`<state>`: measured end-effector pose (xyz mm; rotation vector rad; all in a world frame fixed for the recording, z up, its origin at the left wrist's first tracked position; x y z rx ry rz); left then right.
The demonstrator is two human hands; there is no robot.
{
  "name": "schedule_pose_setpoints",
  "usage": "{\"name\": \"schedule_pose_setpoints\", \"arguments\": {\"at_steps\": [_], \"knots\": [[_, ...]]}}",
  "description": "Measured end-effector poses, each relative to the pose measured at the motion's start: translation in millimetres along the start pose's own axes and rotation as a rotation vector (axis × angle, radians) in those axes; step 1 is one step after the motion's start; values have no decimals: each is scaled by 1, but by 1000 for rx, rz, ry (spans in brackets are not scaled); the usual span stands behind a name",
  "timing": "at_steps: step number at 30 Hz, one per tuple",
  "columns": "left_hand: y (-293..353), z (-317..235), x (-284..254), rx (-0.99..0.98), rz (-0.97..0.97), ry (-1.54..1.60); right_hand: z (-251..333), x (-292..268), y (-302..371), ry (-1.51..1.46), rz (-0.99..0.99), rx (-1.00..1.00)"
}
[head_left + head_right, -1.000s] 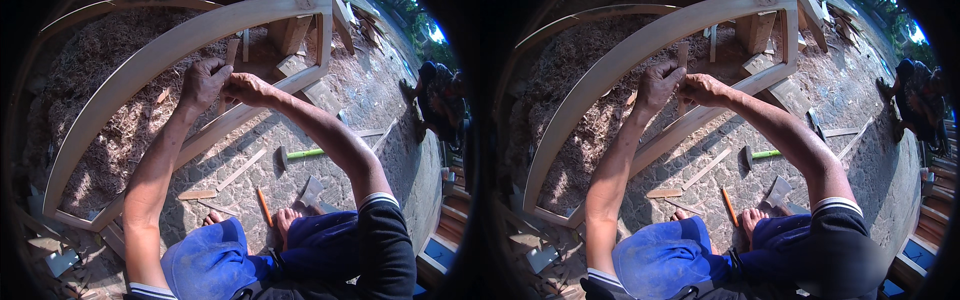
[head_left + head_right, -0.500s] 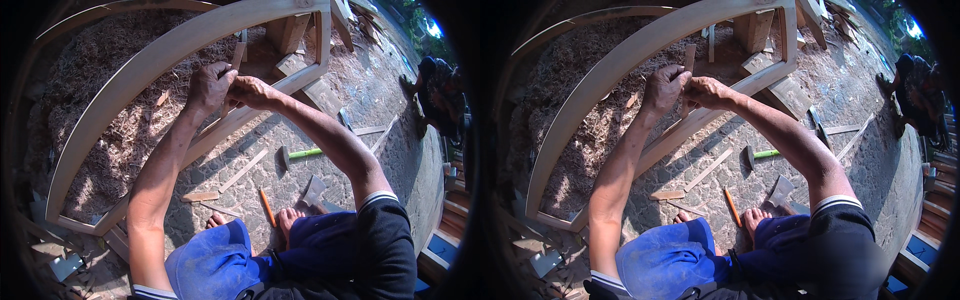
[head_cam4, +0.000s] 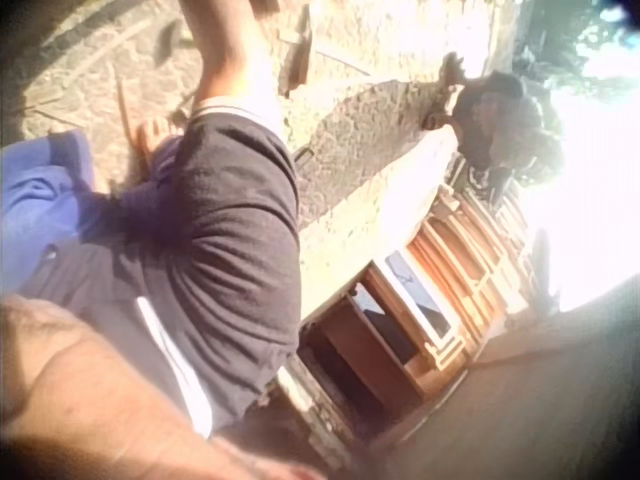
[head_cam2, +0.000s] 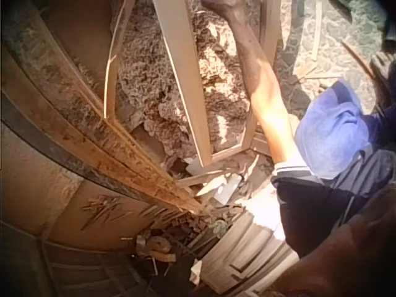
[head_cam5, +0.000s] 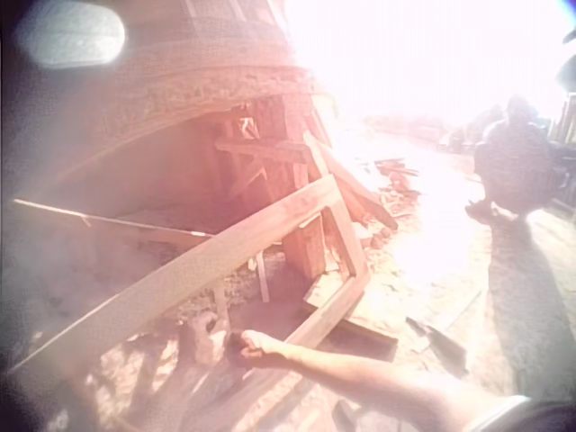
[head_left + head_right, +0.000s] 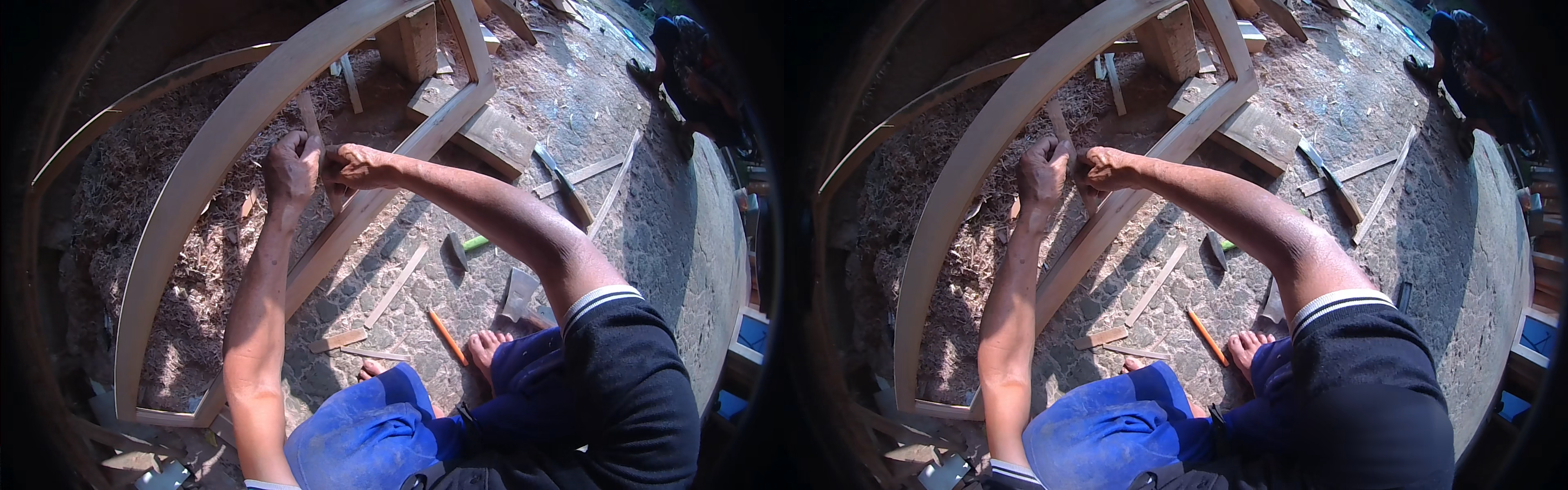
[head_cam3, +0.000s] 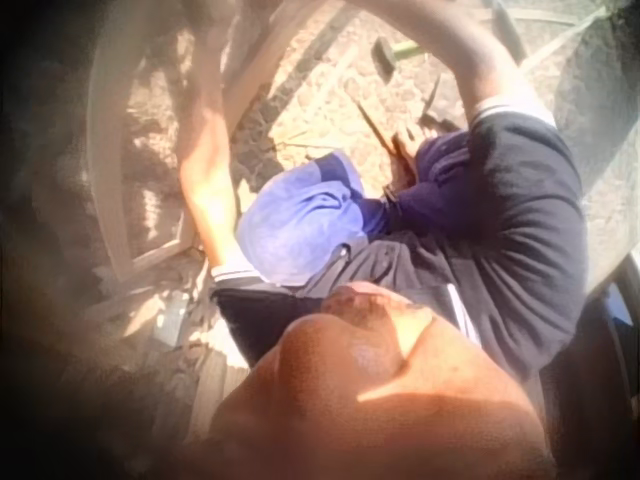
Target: The person assembles a curved wooden frame by hand, using a hammer to tap pieces into place. They measure and mark the wood with a pencil and ruler, then fit small wooden strips into the frame structure.
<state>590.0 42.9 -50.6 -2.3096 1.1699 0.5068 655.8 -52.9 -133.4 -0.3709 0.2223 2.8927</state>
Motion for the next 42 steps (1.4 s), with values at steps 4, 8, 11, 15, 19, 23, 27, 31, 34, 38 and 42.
{"name": "schedule_pose_setpoints", "arguments": {"at_steps": [4, 8, 11, 15, 19, 23, 27, 31, 34, 38, 42], "knots": [[8, -3, -10, -8, -19, -36, 10, 3, -2, 93, -2, -50], [10, -7, -12, -18, -25, -60, 14, 2, -1, 105, 0, -46], [10, -10, -10, -16, -29, -46, 14, 1, 0, 136, 2, -23], [10, -11, -9, -26, -16, -26, 14, 1, 1, 151, 14, -38], [10, -11, -9, -26, -5, -65, 14, 1, 2, 113, 28, -30], [9, -10, -8, -20, -4, -24, 13, 0, 1, 162, 12, -36], [10, -8, -9, -27, -3, -58, 12, 1, -3, 181, 32, -45], [7, -6, -9, -23, -6, -85, 11, 2, -3, 172, 29, -47], [6, -6, -7, 5, -10, -55, 10, 2, -2, 77, 19, -37], [7, -6, -8, 20, -15, -64, 10, 2, -3, 152, 28, -51], [8, -3, -11, -29, 8, -86, 11, 2, -7, 197, 16, -75]]}}
Point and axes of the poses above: each hand's wrist, its own y-axis away from the middle knuckle, its own x-axis out of the palm, z = x × y, the point moved 7 cm from there along -y, towards the middle knuckle, and after that the axes turned 6 degrees about y, right-handed, at the moved point
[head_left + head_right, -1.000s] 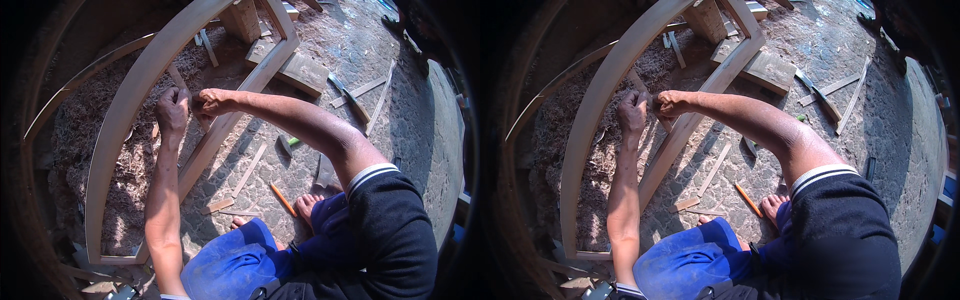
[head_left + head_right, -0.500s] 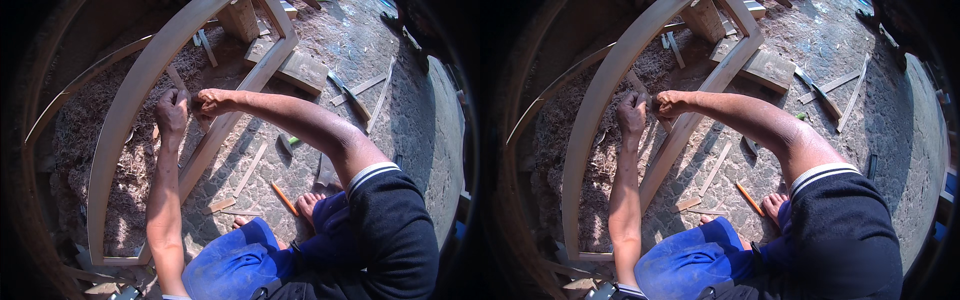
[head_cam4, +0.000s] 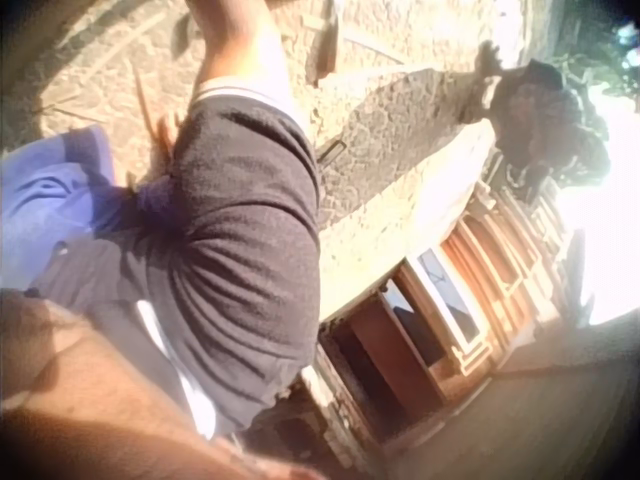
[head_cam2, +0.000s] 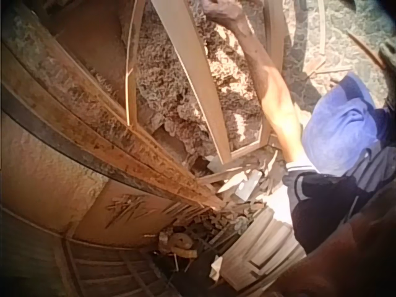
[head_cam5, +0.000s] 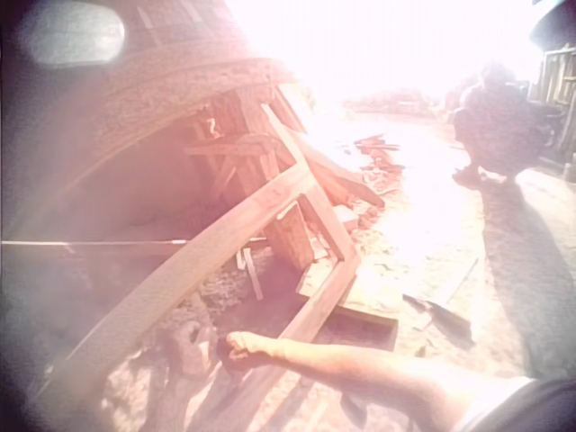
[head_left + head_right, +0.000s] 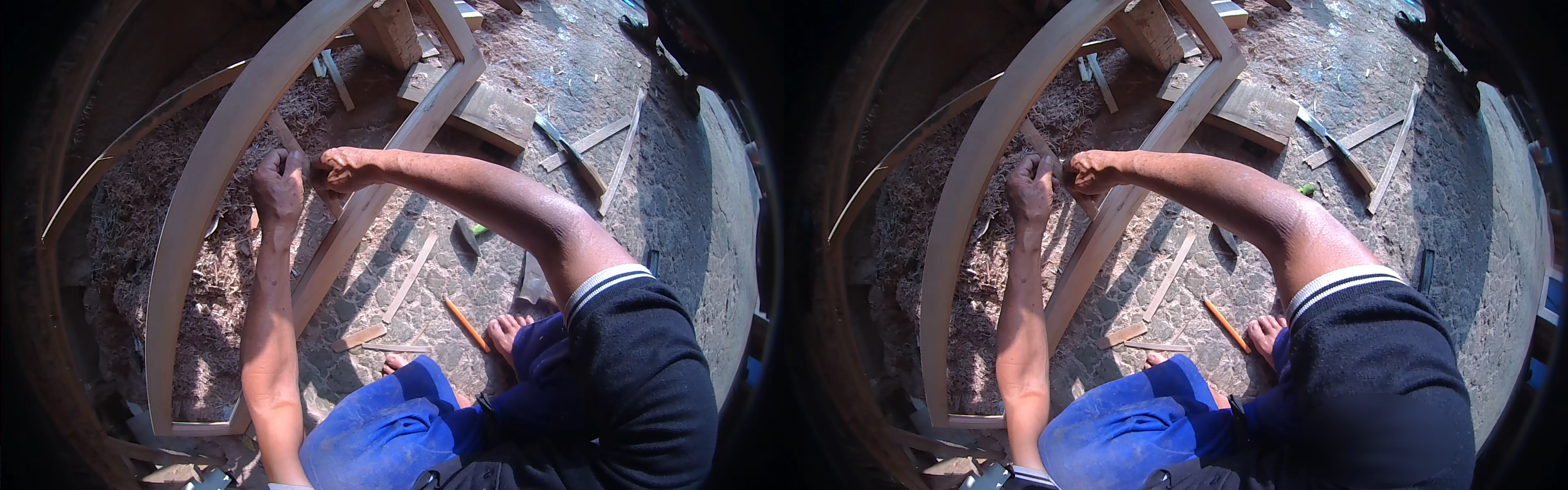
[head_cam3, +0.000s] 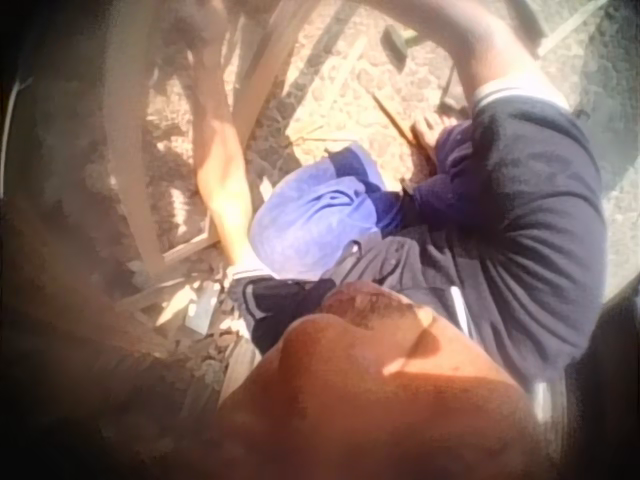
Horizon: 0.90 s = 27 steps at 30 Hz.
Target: The person assembles a curved wooden frame by hand, using a hammer to tap pieces into place. They measure and mark the wood with a pencil and ruler, then fit small wooden strips into the frame structure.
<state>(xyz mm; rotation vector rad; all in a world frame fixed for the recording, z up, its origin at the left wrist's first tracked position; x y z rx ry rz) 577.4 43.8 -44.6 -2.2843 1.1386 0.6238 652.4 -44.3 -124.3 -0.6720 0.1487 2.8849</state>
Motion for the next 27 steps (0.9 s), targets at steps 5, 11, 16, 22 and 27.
{"name": "schedule_pose_setpoints", "arguments": {"at_steps": [5, 11, 16, 22, 27], "knots": [[2, 2, -4, 22, -28, 36, 3, 1, -1, 23, -9, 15], [18, 17, -17, 0, -100, 180, 29, 1, -1, 208, -24, -130], [46, 38, -34, -79, -161, 255, 32, 20, -8, 240, 37, -134], [52, 47, -39, -41, -184, 356, 38, 28, -12, 356, 5, -211], [51, 51, -35, -44, -171, 436, 39, 18, -5, 277, -1, -188]]}}
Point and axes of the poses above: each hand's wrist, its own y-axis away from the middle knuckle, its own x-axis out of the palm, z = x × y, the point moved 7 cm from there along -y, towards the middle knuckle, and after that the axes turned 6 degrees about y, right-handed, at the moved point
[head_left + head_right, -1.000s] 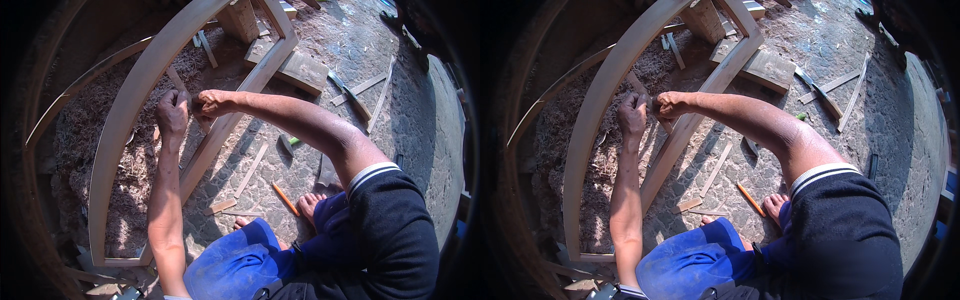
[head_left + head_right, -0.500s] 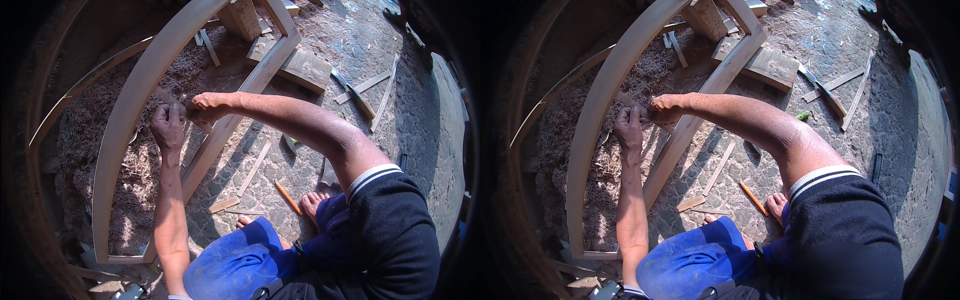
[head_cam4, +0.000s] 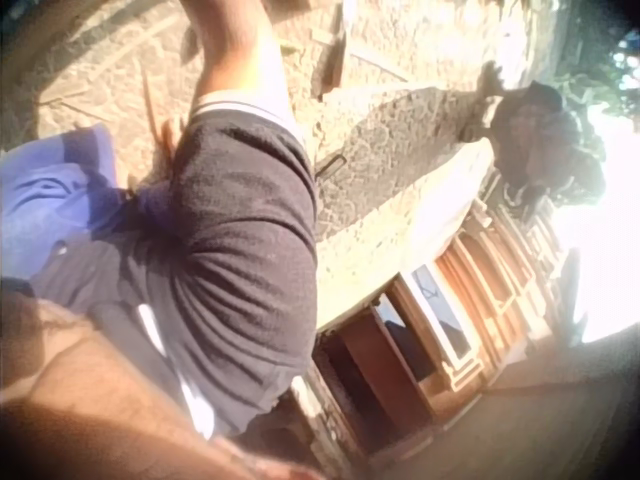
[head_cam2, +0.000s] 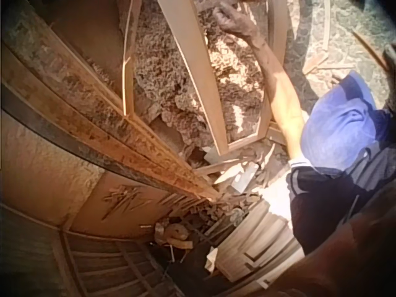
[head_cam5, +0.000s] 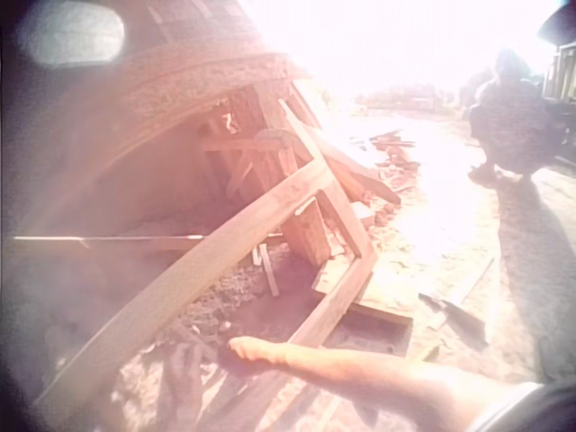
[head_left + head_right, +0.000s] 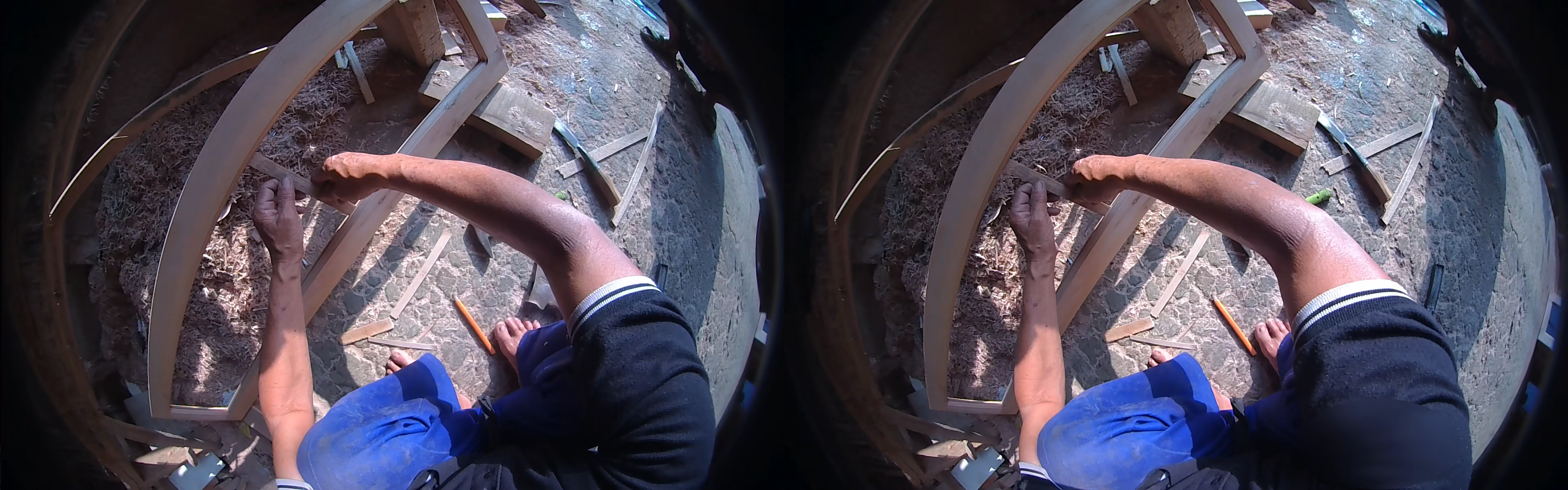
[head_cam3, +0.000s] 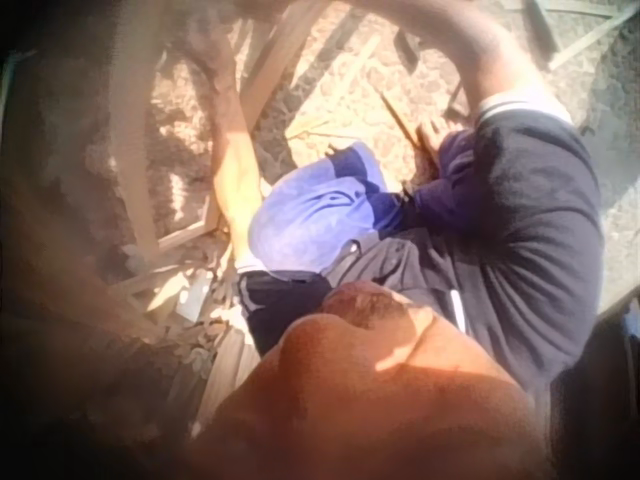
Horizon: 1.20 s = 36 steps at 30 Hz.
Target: The person assembles a curved wooden frame by hand, using a hammer to tap pieces into place. They measure and mark the wood with a pencil and ruler, then fit small wooden strips into the frame structure.
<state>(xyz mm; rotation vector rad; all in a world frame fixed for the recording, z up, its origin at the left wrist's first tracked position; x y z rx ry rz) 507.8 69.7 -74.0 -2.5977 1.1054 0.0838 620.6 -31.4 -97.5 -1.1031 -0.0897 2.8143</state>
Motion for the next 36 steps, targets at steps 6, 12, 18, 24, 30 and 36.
{"name": "schedule_pose_setpoints", "arguments": {"at_steps": [6, 12, 18, 24, 30, 36], "knots": [[4, 5, -3, -34, -23, -1, -12, 8, -8, -40, 90, 100], [7, 3, -4, -36, -33, -5, -18, 14, -9, -74, 146, 108], [7, 7, -6, -103, -63, 9, -10, 9, -14, 157, 57, -35], [7, 11, -10, -85, -66, 4, -17, 13, -12, 79, 75, -18], [13, 14, -12, -137, -88, 64, -19, 11, -14, 44, 33, 15], [15, 20, -17, -152, -64, 24, -18, 12, -12, 113, 81, 6]]}}
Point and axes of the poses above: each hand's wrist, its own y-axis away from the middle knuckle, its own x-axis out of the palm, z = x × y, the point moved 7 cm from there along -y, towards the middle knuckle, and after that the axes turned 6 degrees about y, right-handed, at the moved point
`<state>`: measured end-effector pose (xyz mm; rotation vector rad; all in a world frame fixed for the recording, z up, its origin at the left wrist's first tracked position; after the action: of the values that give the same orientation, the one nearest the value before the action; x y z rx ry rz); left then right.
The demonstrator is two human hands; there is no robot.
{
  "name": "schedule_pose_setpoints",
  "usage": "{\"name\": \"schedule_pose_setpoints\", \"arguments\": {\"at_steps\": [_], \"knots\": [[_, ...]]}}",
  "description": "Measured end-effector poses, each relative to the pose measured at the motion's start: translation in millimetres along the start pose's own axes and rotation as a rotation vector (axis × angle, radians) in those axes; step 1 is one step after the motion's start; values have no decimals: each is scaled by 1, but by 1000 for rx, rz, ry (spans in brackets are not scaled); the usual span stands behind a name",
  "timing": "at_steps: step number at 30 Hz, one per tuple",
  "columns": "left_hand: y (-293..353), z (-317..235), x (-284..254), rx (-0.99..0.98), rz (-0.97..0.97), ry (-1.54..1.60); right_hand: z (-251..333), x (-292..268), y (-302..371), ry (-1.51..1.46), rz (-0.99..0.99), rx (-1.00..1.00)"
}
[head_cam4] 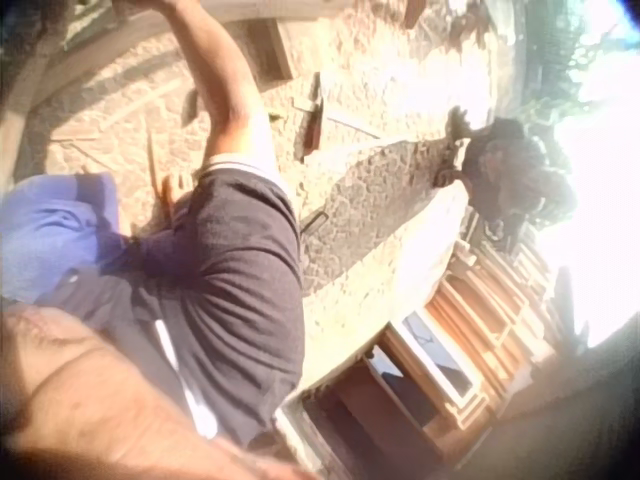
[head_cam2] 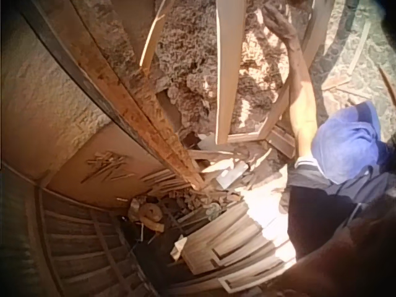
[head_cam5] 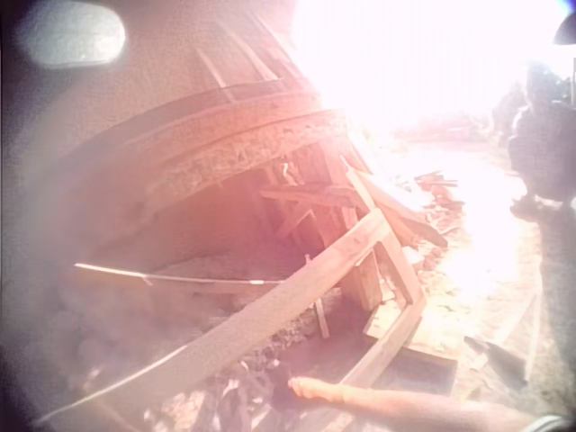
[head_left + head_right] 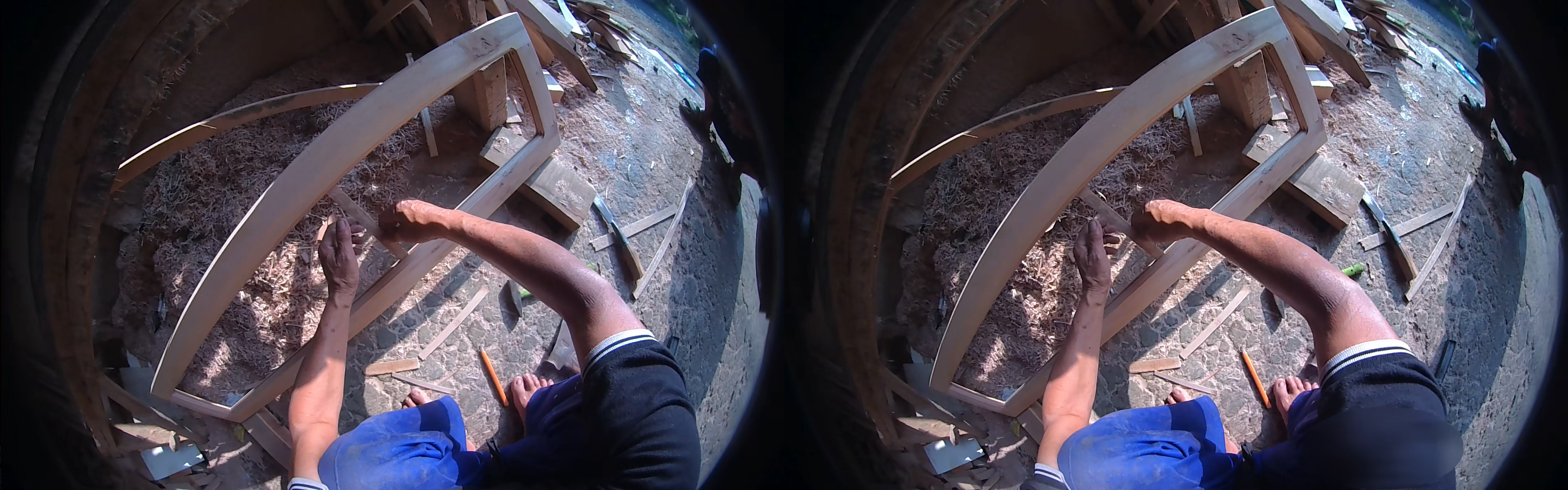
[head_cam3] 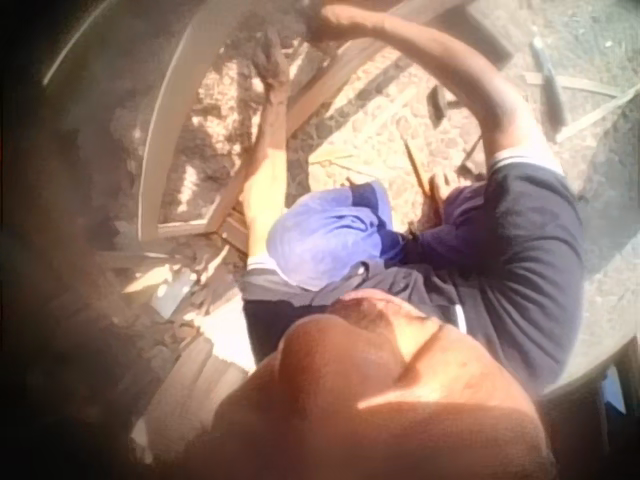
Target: The person assembles a curved wooden frame by hand, using a hammer to tap pieces into place. They measure and mark the wood with a pencil and ruler, then fit small wooden strips into the frame structure.
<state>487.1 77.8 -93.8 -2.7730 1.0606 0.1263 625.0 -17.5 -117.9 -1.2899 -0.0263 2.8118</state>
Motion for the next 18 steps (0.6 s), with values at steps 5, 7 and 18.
{"name": "schedule_pose_setpoints", "arguments": {"at_steps": [5, 7, 18], "knots": [[4, 7, -6, 6, -34, 16, 11, -6, 6, -143, 55, 95], [7, 14, -9, -12, -53, 1, 8, -1, 12, -319, 146, 236], [23, 0, -22, 14, -57, -72, -43, -3, 62, -1121, -418, 497]]}}
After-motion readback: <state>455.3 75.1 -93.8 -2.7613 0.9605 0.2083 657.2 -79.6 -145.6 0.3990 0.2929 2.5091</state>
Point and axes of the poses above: each hand's wrist, its own y-axis away from the middle knuckle, its own x-axis out of the palm, z = x × y, the point moved 7 cm from there along -y, towards the middle knuckle, and after that the axes turned 6 degrees about y, right-handed, at the moved point
